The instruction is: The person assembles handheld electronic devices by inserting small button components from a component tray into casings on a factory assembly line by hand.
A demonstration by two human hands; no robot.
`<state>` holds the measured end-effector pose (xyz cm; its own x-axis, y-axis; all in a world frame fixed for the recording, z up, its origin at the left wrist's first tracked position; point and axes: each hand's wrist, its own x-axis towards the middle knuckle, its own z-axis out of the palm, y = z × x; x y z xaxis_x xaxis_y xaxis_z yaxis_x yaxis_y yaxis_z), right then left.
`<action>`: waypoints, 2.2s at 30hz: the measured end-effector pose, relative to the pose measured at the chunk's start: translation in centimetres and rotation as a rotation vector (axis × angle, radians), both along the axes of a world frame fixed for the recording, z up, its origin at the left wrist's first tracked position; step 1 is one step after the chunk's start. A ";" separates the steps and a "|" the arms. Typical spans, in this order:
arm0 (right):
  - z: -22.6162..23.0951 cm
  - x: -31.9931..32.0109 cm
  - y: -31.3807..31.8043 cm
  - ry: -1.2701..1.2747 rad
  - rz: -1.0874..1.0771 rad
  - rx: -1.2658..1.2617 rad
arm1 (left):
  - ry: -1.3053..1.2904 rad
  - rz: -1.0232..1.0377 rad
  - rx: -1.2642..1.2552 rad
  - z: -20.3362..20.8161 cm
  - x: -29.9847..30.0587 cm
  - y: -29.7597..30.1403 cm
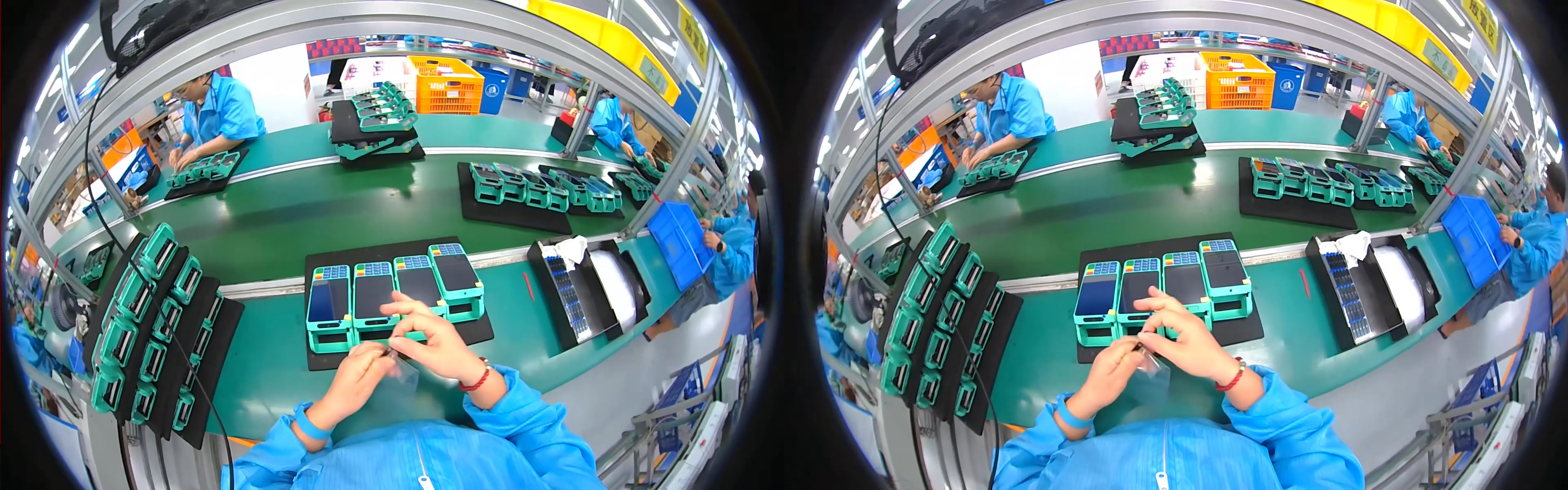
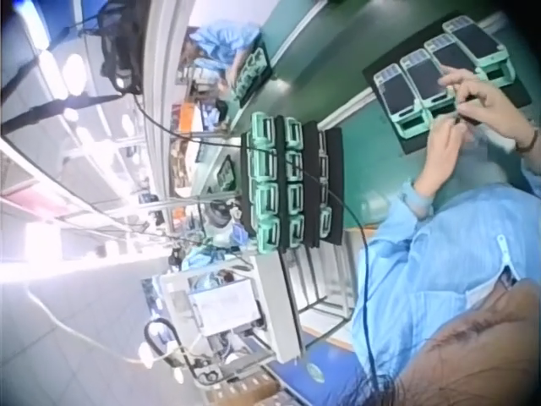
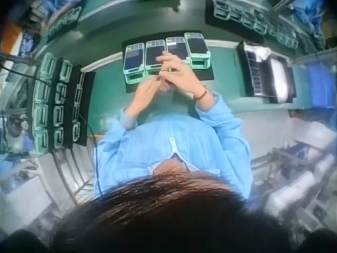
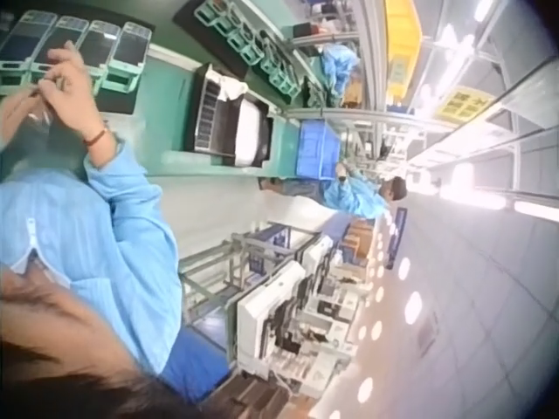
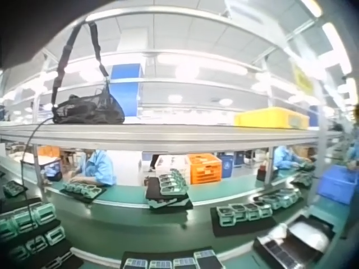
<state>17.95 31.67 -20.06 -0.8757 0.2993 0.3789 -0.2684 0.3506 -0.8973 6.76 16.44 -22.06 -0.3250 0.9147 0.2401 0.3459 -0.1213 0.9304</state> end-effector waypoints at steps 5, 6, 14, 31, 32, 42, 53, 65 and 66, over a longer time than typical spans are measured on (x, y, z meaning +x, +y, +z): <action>-1.0 2.1 3.7 0.121 -0.631 0.295 | 0.760 0.036 0.006 -1.4 0.8 0.4; -2.1 2.0 4.0 0.098 -0.715 0.456 | 0.821 0.045 0.021 -1.7 0.9 0.9; -5.7 1.5 3.2 0.000 -0.818 0.796 | 1.024 0.098 -0.055 -1.3 1.4 4.1; -1.6 1.9 5.9 -0.053 -0.419 0.624 | 0.885 0.158 0.056 0.1 -0.3 3.9; 0.2 2.1 4.6 -0.134 -0.213 0.405 | 0.884 0.148 0.041 0.4 -0.2 3.4; 7.2 21.0 20.1 0.152 -1.258 0.991 | 0.871 0.075 -0.016 1.5 1.4 1.4; -4.8 36.2 25.6 -1.050 -1.502 0.908 | 0.896 0.130 0.029 -0.6 0.0 0.0; -4.1 24.5 25.6 -0.977 -0.893 0.068 | 0.735 0.107 -0.013 -1.8 1.7 0.4; -4.3 24.6 25.7 -0.976 -0.891 0.072 | 0.720 0.126 -0.018 -1.9 1.5 0.2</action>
<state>42.51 57.38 -24.38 -0.3112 0.9165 -0.2513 0.8181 0.1237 -0.5617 8.27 16.67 -23.94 -0.1956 0.8867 0.4189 0.8829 -0.0267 0.4689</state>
